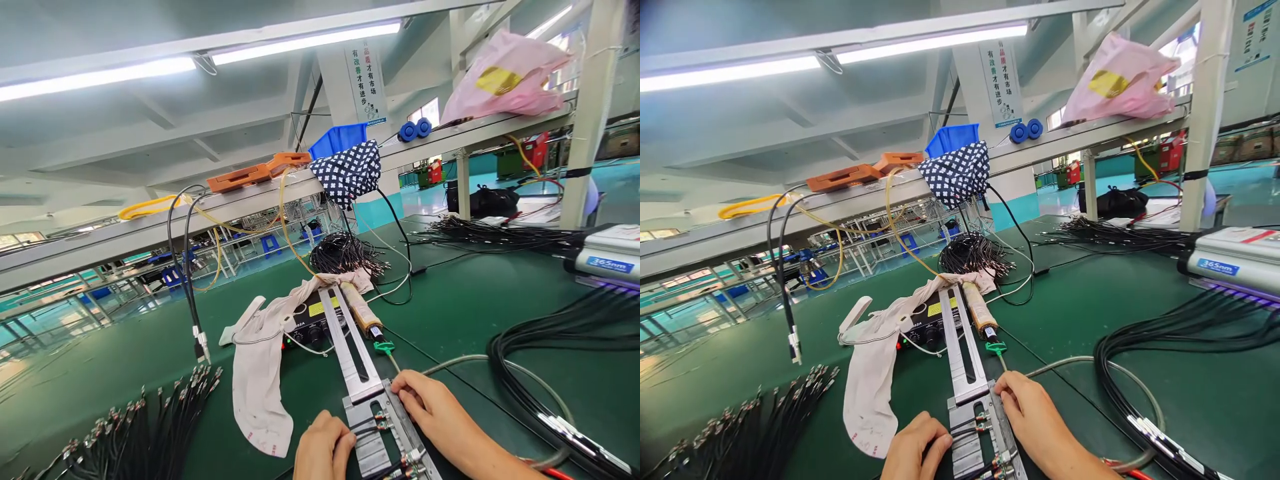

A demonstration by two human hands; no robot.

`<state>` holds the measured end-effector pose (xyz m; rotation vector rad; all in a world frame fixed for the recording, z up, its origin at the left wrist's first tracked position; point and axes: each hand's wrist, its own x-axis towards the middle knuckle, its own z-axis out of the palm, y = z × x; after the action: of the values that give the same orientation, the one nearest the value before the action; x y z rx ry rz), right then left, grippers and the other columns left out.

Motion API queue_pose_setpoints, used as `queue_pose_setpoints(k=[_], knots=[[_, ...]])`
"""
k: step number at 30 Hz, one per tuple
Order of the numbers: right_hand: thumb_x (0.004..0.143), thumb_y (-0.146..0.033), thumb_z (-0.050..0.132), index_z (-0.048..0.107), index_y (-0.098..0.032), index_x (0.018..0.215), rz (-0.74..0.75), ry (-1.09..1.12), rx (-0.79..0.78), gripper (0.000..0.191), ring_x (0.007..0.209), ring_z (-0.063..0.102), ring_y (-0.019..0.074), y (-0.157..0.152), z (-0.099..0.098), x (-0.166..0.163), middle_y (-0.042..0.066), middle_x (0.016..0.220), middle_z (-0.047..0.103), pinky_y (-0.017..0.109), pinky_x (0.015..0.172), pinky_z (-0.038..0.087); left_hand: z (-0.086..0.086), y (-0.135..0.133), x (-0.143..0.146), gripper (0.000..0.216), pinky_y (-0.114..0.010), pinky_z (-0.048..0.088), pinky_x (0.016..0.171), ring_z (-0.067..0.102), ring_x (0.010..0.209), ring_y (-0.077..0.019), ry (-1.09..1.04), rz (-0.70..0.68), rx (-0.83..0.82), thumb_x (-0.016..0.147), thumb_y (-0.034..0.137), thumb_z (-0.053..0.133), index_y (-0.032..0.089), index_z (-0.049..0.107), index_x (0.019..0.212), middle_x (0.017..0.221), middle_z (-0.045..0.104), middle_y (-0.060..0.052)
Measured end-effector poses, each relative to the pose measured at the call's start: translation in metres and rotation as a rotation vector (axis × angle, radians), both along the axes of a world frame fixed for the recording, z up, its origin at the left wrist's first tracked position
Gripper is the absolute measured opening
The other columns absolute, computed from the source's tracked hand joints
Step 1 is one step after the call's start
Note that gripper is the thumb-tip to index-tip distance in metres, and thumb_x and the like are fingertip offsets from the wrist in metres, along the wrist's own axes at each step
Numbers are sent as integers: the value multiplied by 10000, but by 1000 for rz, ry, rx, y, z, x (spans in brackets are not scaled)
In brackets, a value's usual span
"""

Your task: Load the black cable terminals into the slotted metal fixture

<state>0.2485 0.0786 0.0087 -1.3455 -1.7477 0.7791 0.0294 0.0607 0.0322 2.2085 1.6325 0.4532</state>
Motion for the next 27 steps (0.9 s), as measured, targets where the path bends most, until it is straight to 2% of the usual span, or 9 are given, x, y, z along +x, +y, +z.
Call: queue_pose_setpoints(k=[5,11,18,24,27], knots=[[836,-278,326,552,-205,822,9,-2,8,237,696,550,214,-1,0,0,53,773,615,325,665,403,-6,2,-1,267,-288,378,685,590,750,-205,9,4,27,881,234,395,186,612,732,786,584,-56],[844,-258,327,546,-209,811,31,-17,24,227,711,555,210,-5,3,0,50,796,613,327,671,406,-2,1,0,156,-271,359,649,567,720,-202,-74,14,-44,847,234,414,198,557,795,726,595,-21],[853,-259,327,549,-204,810,35,-32,34,233,724,565,219,-4,2,-1,59,805,602,345,683,418,-2,0,2,199,-288,361,685,562,753,-208,-37,-7,6,866,250,376,203,550,783,792,609,-37],[898,-243,281,600,-198,897,84,-42,76,323,804,589,221,-11,9,-2,69,866,601,362,750,445,1,-1,7,185,-252,337,614,546,693,-177,-173,46,-65,832,264,438,194,581,738,705,580,-2],[913,-239,275,644,-206,947,119,-82,71,372,825,588,223,-16,12,-3,74,880,581,361,761,457,0,-2,9,181,-257,352,641,555,730,-180,-190,72,-40,821,234,448,187,594,726,740,556,-11]])
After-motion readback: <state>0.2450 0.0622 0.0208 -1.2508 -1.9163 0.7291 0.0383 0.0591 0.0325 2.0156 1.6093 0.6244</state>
